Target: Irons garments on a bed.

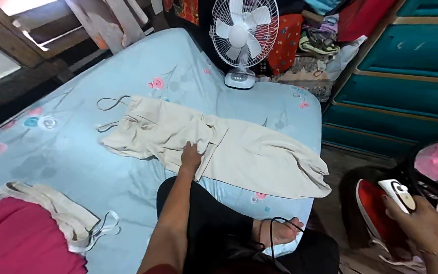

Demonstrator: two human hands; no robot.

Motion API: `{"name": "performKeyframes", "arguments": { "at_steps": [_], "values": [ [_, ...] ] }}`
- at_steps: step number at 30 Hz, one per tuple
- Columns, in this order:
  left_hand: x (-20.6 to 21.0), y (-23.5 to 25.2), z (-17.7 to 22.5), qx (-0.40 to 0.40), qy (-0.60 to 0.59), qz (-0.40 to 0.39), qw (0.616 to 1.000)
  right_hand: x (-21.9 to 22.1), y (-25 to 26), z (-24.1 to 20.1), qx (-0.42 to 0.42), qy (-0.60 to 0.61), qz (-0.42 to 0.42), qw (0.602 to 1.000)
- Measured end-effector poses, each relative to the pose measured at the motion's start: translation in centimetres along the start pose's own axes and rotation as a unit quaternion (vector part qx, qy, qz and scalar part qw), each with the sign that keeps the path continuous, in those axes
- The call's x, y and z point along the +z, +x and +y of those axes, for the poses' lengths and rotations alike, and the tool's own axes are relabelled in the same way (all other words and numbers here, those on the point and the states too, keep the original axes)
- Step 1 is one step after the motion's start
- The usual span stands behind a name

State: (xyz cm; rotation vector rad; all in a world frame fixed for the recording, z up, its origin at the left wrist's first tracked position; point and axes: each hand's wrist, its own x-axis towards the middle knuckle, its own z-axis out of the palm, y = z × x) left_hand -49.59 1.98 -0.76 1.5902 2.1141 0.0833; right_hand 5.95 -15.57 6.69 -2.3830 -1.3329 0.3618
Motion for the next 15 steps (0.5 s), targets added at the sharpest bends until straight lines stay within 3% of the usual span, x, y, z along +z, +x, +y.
{"name": "performKeyframes", "arguments": {
  "at_steps": [4, 8, 12, 15],
  "values": [
    [-2.9, -2.3, 5.0, 0.000, -0.026, 0.005, 1.000, -0.5, -1.5, 3.0, 0.039, 0.042, 0.021, 0.998],
    [-2.9, -7.2, 15.9, 0.121, -0.186, -0.011, 0.975, -1.2, -2.1, 5.5, 0.068, 0.092, 0.042, 0.992],
    [2.1, -14.0, 29.6, 0.323, -0.227, -0.196, 0.898, -1.6, -2.3, 8.1, 0.081, 0.114, 0.074, 0.987],
    [6.5, -17.7, 34.8, 0.399, -0.172, -0.312, 0.845, -2.0, -2.8, 9.8, 0.095, 0.093, 0.081, 0.988]
  ]
}}
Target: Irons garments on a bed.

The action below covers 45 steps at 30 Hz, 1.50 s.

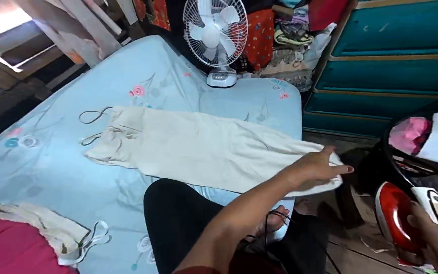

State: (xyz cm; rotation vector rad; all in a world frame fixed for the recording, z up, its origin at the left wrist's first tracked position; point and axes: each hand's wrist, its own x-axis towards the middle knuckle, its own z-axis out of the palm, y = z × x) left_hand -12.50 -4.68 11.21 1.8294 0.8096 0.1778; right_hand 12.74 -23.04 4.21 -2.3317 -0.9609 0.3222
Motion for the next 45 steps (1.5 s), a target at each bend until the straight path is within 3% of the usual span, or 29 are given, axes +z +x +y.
{"name": "performKeyframes", "arguments": {
  "at_steps": [4, 10, 15, 20, 29, 34, 38, 41, 45],
  "values": [
    [1.5, -0.3, -2.8, -0.022, 0.113, -0.066, 0.991, -0.7, -0.5, 1.7, 0.010, -0.035, -0.009, 0.999],
    [-2.3, -4.0, -11.2, -0.134, 0.201, -0.043, 0.970, -0.3, -0.5, 1.7, -0.018, -0.039, -0.001, 0.999],
    [-5.8, -5.4, -14.1, -0.171, 0.195, 0.018, 0.966, 0.4, 0.8, -2.5, -0.073, -0.059, -0.023, 0.995],
    [-8.7, -6.4, -15.5, -0.172, 0.166, 0.068, 0.969, 3.0, 4.6, -10.5, -0.125, -0.068, -0.091, 0.986],
    [-14.2, -10.8, -20.9, -0.179, 0.102, 0.154, 0.966, 15.2, 15.7, -26.8, -0.128, 0.016, -0.231, 0.964],
    [-19.1, -12.8, -24.0, -0.202, 0.108, 0.213, 0.950, 23.3, 17.3, -34.5, -0.279, -0.054, -0.216, 0.934],
    [-23.3, -12.4, -26.0, -0.210, 0.176, 0.213, 0.938, 31.4, 13.8, -36.5, -0.372, -0.097, -0.160, 0.909],
    [-25.7, -11.5, -28.7, -0.196, 0.252, 0.222, 0.921, 37.4, 11.1, -34.8, -0.451, -0.120, -0.093, 0.879],
    [-28.0, -9.9, -31.6, -0.210, 0.310, 0.196, 0.906, 40.3, 9.7, -33.1, -0.501, -0.132, -0.062, 0.853]
  ]
}}
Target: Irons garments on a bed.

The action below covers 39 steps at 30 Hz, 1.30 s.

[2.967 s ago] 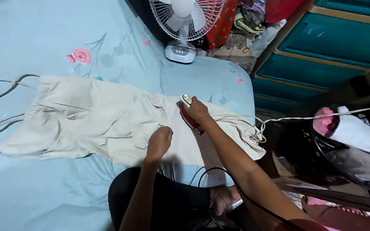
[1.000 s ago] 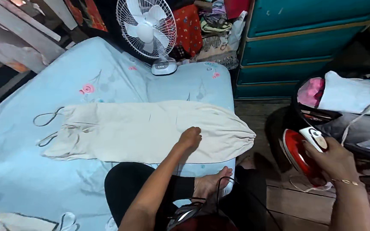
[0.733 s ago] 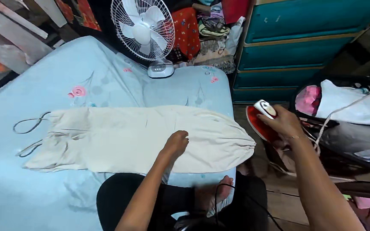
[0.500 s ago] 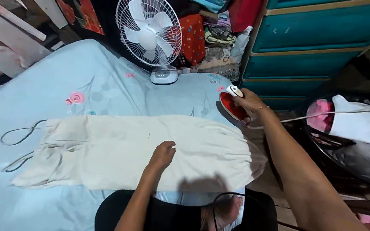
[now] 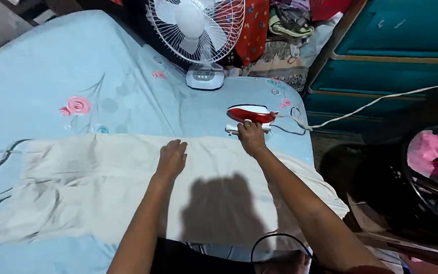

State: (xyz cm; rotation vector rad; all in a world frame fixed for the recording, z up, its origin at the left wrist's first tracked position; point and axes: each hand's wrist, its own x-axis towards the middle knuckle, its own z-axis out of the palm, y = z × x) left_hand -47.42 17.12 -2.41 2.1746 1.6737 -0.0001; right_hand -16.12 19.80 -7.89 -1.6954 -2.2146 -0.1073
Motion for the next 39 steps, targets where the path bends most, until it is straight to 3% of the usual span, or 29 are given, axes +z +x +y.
{"name": "performKeyframes", "arguments": {
  "at_steps": [7, 9, 11, 13, 15, 17, 21, 27, 31, 34, 39],
  "values": [
    [-0.2, 3.1, -2.4, 0.012, 0.054, -0.035, 0.998, -0.7, -0.6, 1.4, -0.069, 0.032, 0.015, 0.997],
    [-0.9, 3.5, -2.7, 0.014, 0.050, -0.036, 0.998, -2.2, -1.0, 1.5, -0.085, 0.070, 0.040, 0.993],
    [-1.3, 3.9, -3.4, 0.018, 0.052, -0.030, 0.998, -5.0, -2.4, 1.3, -0.047, 0.113, 0.023, 0.992],
    [-1.8, 4.6, -4.1, 0.015, 0.058, -0.046, 0.997, -8.9, -4.9, 1.7, 0.054, 0.158, -0.116, 0.979],
    [-2.3, 5.0, -4.5, 0.002, 0.083, -0.070, 0.994, -11.0, -7.6, 3.5, 0.155, 0.190, -0.286, 0.926],
    [-2.6, 5.0, -5.1, 0.005, 0.096, -0.076, 0.992, -11.8, -10.6, 5.1, 0.207, 0.195, -0.343, 0.895],
    [-3.5, 4.2, -6.3, -0.022, 0.099, -0.093, 0.991, -13.1, -14.9, 6.8, 0.227, 0.241, -0.291, 0.898],
    [-5.7, 1.2, -9.2, 0.016, 0.055, -0.030, 0.998, -13.7, -18.1, 6.4, 0.163, 0.263, -0.138, 0.941],
    [-8.3, 0.2, -9.5, 0.026, 0.018, 0.011, 0.999, -15.3, -17.7, 5.1, 0.168, 0.219, -0.069, 0.959],
    [-9.0, 1.7, -8.7, 0.006, 0.047, 0.011, 0.999, -14.4, -15.4, 4.9, 0.213, 0.156, -0.062, 0.963],
    [-7.0, 5.4, -7.9, -0.041, 0.088, -0.013, 0.995, -9.8, -13.5, 6.8, 0.253, 0.098, -0.133, 0.953]
  ]
}}
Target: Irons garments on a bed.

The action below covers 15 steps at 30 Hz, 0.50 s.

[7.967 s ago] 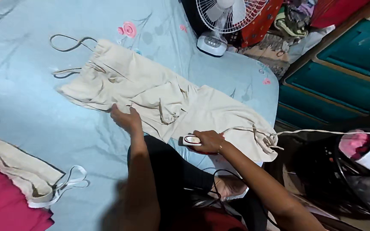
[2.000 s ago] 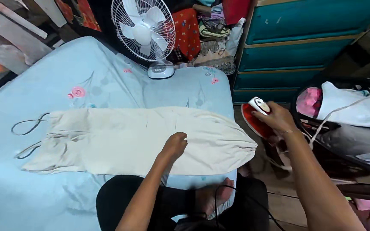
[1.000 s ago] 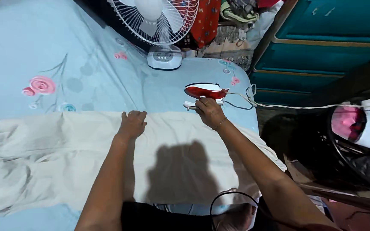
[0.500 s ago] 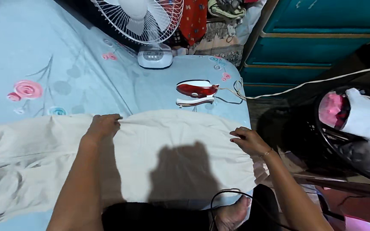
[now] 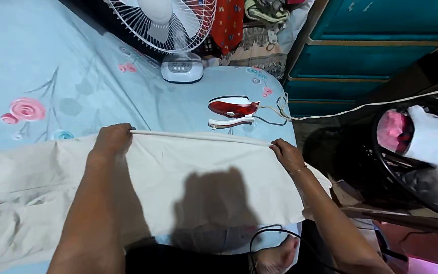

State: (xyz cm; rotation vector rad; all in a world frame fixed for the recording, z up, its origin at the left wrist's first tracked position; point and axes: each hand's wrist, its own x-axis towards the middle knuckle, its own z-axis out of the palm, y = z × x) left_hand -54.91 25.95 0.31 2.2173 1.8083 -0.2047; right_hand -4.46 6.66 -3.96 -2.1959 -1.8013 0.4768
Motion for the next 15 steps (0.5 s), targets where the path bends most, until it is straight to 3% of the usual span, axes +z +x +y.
{"name": "performKeyframes", "arguments": {
  "at_steps": [3, 6, 11, 15],
  "values": [
    [2.4, 0.9, -1.1, 0.023, 0.001, 0.013, 1.000, 0.3, -0.1, 2.1, -0.033, 0.032, 0.017, 0.999],
    [2.8, 0.9, -3.3, 0.021, -0.022, -0.024, 0.999, -0.5, -1.4, 4.3, -0.028, 0.073, -0.003, 0.997],
    [0.4, 0.5, -5.7, -0.059, 0.022, -0.168, 0.984, -3.1, -2.3, 5.7, 0.053, 0.051, -0.138, 0.988],
    [-3.4, -1.6, -3.8, -0.174, 0.075, -0.296, 0.936, -3.2, -2.8, 5.8, 0.021, 0.034, -0.118, 0.992]
  ]
}}
